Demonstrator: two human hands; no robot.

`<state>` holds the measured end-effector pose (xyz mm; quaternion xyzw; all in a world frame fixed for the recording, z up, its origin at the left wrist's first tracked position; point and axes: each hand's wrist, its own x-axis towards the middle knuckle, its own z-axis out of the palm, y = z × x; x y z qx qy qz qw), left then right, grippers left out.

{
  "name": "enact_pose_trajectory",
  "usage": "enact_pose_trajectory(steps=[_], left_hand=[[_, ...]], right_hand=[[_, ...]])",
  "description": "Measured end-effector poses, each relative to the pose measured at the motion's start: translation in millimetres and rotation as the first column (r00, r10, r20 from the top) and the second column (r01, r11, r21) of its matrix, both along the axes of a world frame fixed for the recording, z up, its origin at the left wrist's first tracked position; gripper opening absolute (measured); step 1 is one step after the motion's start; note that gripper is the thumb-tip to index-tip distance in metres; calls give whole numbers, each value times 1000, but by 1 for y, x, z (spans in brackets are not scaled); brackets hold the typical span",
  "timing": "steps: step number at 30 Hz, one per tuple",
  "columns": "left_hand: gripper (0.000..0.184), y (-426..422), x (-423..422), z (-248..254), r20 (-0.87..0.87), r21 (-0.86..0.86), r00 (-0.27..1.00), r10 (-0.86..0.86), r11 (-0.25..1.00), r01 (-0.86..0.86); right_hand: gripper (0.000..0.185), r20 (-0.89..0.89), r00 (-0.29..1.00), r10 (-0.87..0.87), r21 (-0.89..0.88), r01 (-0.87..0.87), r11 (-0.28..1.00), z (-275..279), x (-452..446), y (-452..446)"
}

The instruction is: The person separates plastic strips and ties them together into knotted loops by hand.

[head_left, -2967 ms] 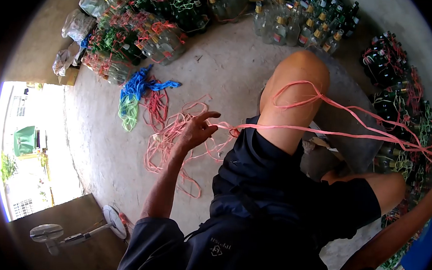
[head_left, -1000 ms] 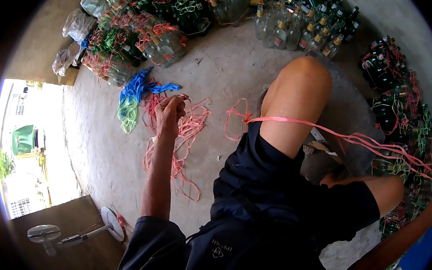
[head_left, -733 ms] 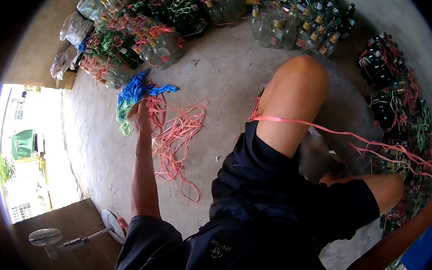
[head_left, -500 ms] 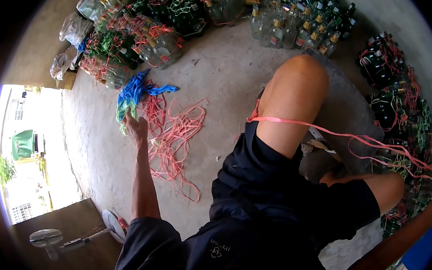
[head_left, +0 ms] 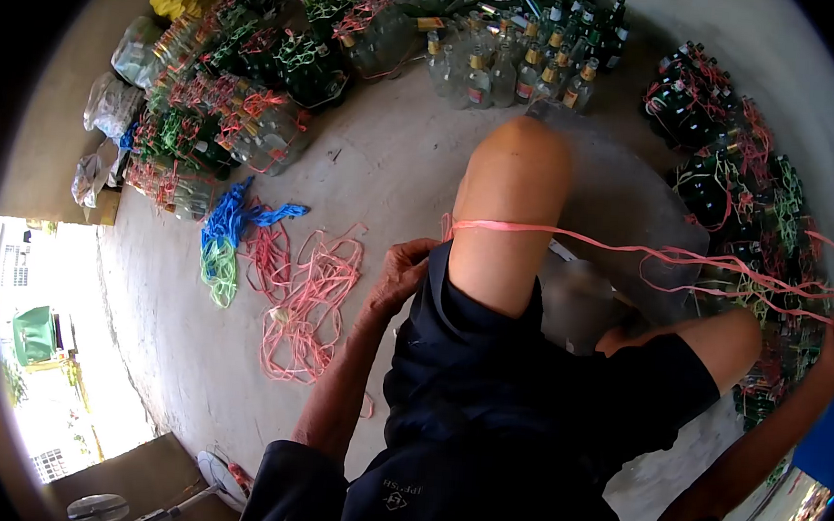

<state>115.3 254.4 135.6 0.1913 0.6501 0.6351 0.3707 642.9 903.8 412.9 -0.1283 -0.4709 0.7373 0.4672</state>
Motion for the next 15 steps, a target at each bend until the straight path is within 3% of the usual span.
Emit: enact_pose_trajectory(steps=[1, 2, 3, 6, 7, 9, 15], left_hand=[[22, 2, -5, 11, -34, -3, 999, 27, 1000, -27], [27, 0, -13, 24, 24, -148, 998, 65, 987, -61], [27, 0, -21, 36, -72, -125, 995, 66, 989, -75], [28, 11, -33, 83, -224, -89, 963, 148, 981, -171], [29, 16, -35, 102, -258, -67, 956, 137, 985, -159], [28, 32, -32, 140, -300, -37, 945, 128, 989, -145], [29, 78, 2, 222, -310, 118, 942, 125, 989, -93]], right_hand=[[25, -16, 1000, 23, 41, -22, 999, -3, 5, -3], [26, -29, 998, 49, 79, -46, 996, -7, 8, -7], [28, -43, 996, 78, 117, -73, 990, -9, 11, -11], [32, 71, 988, -136, 109, 128, 986, -8, 34, -19], [32, 54, 995, -89, 124, 81, 989, -11, 46, -17], [32, 15, 1000, 6, 168, -9, 986, -14, 70, -6], [29, -44, 996, -79, 148, 85, 985, 0, 150, 3]])
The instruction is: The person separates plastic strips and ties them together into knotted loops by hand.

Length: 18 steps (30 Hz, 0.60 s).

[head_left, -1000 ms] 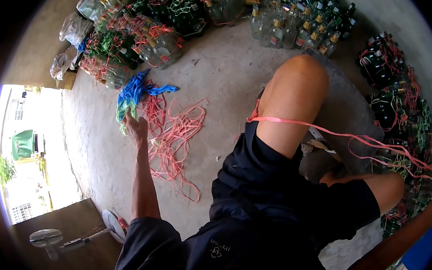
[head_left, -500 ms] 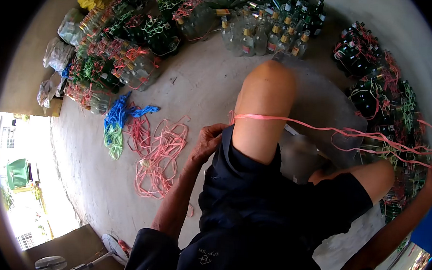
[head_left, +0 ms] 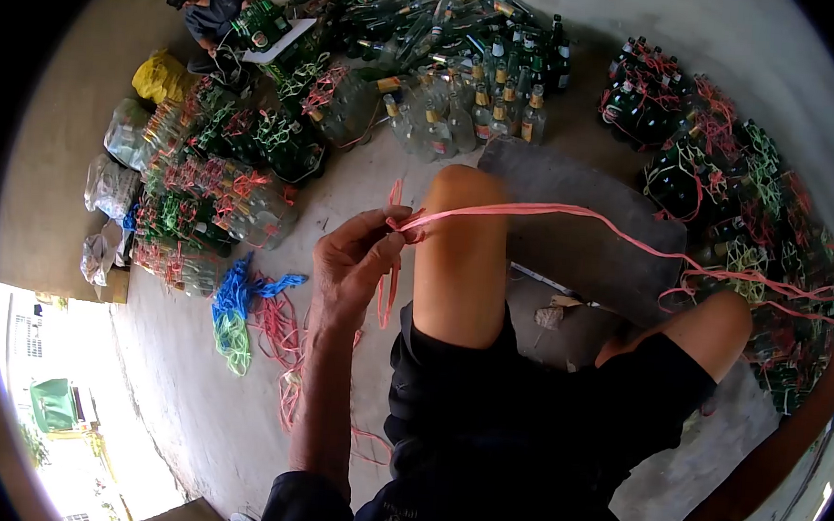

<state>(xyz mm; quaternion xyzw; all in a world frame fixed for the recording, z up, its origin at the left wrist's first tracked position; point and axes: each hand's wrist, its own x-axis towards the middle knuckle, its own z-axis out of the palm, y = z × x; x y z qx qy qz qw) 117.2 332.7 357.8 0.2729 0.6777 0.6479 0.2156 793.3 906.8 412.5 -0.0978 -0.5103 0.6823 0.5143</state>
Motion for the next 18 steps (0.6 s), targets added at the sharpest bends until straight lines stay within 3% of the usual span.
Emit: enact_pose_trajectory(steps=[1, 3, 5, 8, 10, 11, 13, 17, 18], left_hand=[[30, 6, 3, 4, 15, 35, 1000, -24, 999, 24], [32, 18, 5, 12, 23, 46, 996, -83, 996, 82], [31, 37, 10, 15, 33, 102, 993, -118, 988, 114], [29, 73, 15, 23, -51, 208, 993, -104, 972, 112], [29, 90, 6, 28, -126, 171, 985, -120, 975, 140], [29, 102, 9, 31, -114, 237, 981, -157, 955, 181], [28, 115, 2, 37, -79, 339, 978, -193, 917, 208], [28, 142, 5, 63, -6, 456, 964, -265, 858, 239], [26, 150, 8, 68, 18, 490, 969, -245, 848, 205]], right_hand=[[27, 6, 998, -64, -42, 64, 997, 8, -3, -16], [32, 98, 916, -390, -162, 402, 901, 39, -72, -85], [25, 43, 924, -379, -128, 381, 916, 30, -46, -73], [24, 139, 823, -551, -55, 562, 825, 29, -75, -105], [22, 208, 846, -490, -38, 508, 861, 16, -91, -115], [21, 269, 787, -555, -11, 578, 816, 23, -118, -130], [15, 387, 655, -650, 278, 589, 759, 17, -157, -145], [14, 529, 683, -503, 171, 495, 852, 10, -204, -162], [14, 554, 648, -523, 261, 461, 848, 2, -213, -163]])
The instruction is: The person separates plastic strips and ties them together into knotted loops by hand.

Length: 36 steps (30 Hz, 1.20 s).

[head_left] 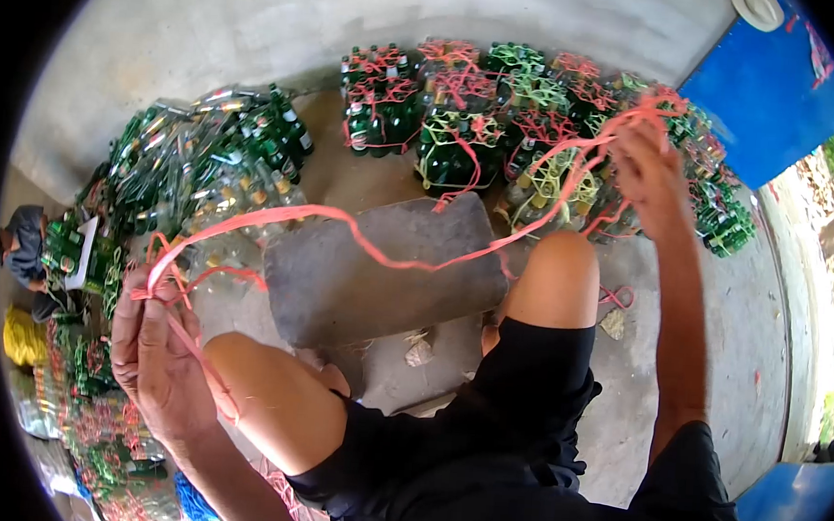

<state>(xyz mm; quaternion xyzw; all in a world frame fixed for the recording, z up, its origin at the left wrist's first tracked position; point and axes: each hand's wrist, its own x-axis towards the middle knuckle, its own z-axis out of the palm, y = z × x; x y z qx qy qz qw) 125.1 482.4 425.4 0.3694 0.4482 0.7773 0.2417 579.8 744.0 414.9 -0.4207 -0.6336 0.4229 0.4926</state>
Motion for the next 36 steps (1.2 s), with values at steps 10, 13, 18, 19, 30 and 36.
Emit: enact_pose_trajectory(steps=[10, 13, 18, 19, 30, 36], left_hand=[[34, 30, -13, 19, 72, 1, 989, 126, 992, -126], [34, 40, -22, 15, 41, 49, 998, 49, 997, -51], [32, 61, -4, 24, 44, 85, 995, -87, 993, 83], [31, 63, 1, 23, 46, 68, 993, -108, 992, 105], [24, 60, 64, -40, 64, -105, 956, -285, 951, 290], [26, 53, 66, -58, 197, -89, 922, -333, 931, 355]], right_hand=[[20, 97, 981, 166, -282, -132, 950, -23, -26, -5], [20, 105, 978, 183, -288, -146, 946, -35, -18, 2], [18, 148, 976, 160, -251, -120, 961, -38, -23, 1], [18, 188, 971, 150, -250, -101, 963, -37, -27, -1], [16, 515, 757, 402, -239, -324, 915, -92, -92, 13], [20, 695, 702, 153, 225, -415, 882, -98, -112, -2]])
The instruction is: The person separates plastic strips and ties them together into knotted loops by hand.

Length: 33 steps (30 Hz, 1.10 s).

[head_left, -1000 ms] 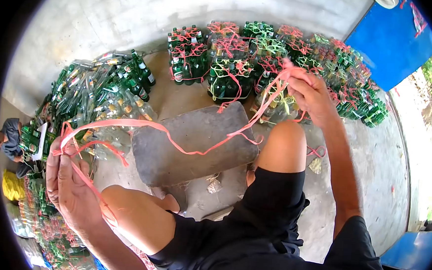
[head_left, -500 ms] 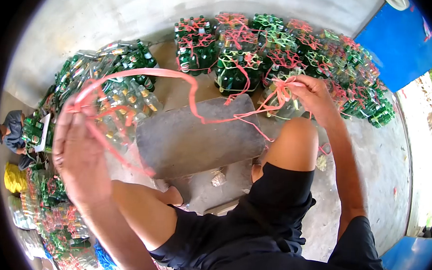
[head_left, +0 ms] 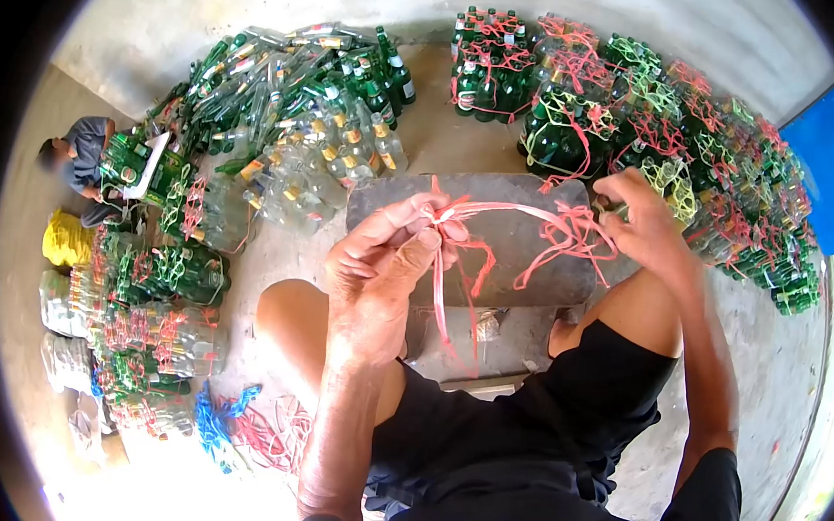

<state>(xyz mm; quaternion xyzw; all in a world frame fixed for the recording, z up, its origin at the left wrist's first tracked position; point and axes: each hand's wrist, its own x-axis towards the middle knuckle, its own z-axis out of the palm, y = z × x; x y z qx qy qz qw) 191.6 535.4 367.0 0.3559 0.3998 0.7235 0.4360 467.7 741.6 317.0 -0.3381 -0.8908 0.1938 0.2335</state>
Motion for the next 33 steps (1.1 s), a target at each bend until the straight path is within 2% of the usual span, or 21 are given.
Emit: enact_pose_trajectory(steps=[1, 4, 8, 10, 12, 13, 16, 19, 21, 23, 26, 29, 33], left_hand=[[26, -1, 0, -1, -2, -36, 1000, 16, 999, -16], [26, -2, -1, -8, 21, -49, 1000, 0, 999, 1], [27, -4, 8, -6, 42, -147, 999, -16, 989, 22], [28, -6, 8, -14, 25, -138, 999, -47, 989, 50], [29, -8, 9, -17, 23, -123, 998, -58, 991, 61], [28, -9, 10, -18, 30, -114, 998, -56, 992, 59], [28, -12, 11, -19, 39, -113, 998, -50, 992, 54], [29, -17, 11, -21, 56, -128, 998, -43, 991, 50], [29, -17, 14, -21, 73, -120, 996, -45, 991, 54], [30, -19, 16, -21, 90, -108, 995, -36, 993, 46], [31, -23, 14, -23, 56, -97, 997, -57, 993, 62], [31, -23, 16, -24, 26, -69, 999, -41, 997, 43], [29, -24, 18, -27, 69, -89, 996, -55, 994, 61]], right_hand=[[20, -131, 991, 20, 81, -10, 997, 12, -14, -11], [20, -380, 924, 40, -17, -50, 999, 55, -44, -50], [17, -447, 876, 182, 114, -147, 983, 74, -75, -94], [14, -429, 878, 211, 41, -215, 976, 74, -82, -112], [12, -297, 931, 212, -89, -249, 965, 71, -88, -124], [13, -318, 927, 196, -28, -216, 976, 67, -93, -126], [17, -338, 929, 148, -28, -167, 986, 48, -92, -129], [23, -409, 902, 140, -34, -168, 985, 54, -95, -135], [25, -435, 872, 225, 103, -200, 974, 39, -100, -127], [21, -482, 848, 220, 51, -223, 973, 34, -103, -131], [13, -519, 832, 198, -149, -316, 937, 27, -100, -137], [5, -466, 872, 149, -233, -283, 930, 32, -97, -142], [4, -508, 855, 101, -345, -309, 886, 31, -95, -150]])
